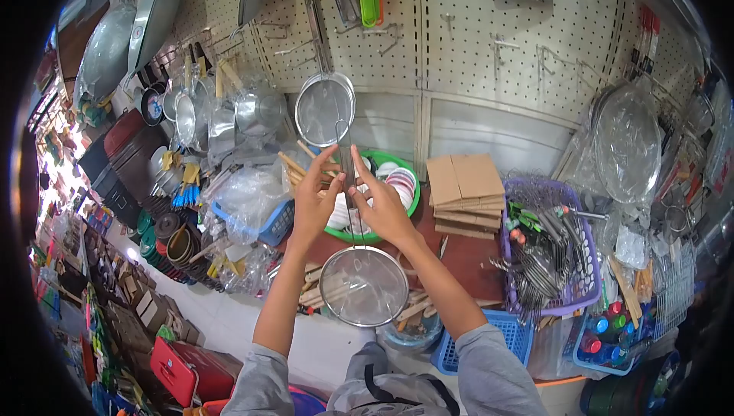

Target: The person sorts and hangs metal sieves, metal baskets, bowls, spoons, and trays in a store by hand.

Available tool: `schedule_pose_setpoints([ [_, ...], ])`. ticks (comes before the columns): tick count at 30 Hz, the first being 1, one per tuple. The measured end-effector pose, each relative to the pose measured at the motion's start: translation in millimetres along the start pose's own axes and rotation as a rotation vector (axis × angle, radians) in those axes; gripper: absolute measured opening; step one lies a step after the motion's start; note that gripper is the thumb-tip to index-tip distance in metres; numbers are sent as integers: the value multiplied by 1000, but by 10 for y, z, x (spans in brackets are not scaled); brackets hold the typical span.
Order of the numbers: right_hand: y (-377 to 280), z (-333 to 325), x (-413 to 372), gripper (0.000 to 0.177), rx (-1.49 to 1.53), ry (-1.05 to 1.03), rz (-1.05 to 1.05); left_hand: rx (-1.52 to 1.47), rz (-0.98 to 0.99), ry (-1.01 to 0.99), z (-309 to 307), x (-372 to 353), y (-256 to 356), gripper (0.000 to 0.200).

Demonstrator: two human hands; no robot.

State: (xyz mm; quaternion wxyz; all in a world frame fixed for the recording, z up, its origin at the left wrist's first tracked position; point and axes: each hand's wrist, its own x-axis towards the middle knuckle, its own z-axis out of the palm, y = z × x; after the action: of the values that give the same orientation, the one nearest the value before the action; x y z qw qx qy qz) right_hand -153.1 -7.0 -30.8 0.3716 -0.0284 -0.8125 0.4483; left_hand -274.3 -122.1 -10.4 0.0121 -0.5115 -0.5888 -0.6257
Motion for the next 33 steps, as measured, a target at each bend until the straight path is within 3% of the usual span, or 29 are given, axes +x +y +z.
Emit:
schedule_pose_setpoints([
  [4,-116,-32,471,80,-7,-51,29,-24,20,47,-131,389,-83,54],
  [21,-324,268,2932,75,-224,109,-217,34,332,141,-1060,2660,-409,51],
  [27,-321,288,3479,76,-344,181,-344,-11,428,154,-1203,3194,-510,51],
  [33,-296,287,3748,77,-475,211,-344,-52,425,138,-1275,3458,-598,51],
])
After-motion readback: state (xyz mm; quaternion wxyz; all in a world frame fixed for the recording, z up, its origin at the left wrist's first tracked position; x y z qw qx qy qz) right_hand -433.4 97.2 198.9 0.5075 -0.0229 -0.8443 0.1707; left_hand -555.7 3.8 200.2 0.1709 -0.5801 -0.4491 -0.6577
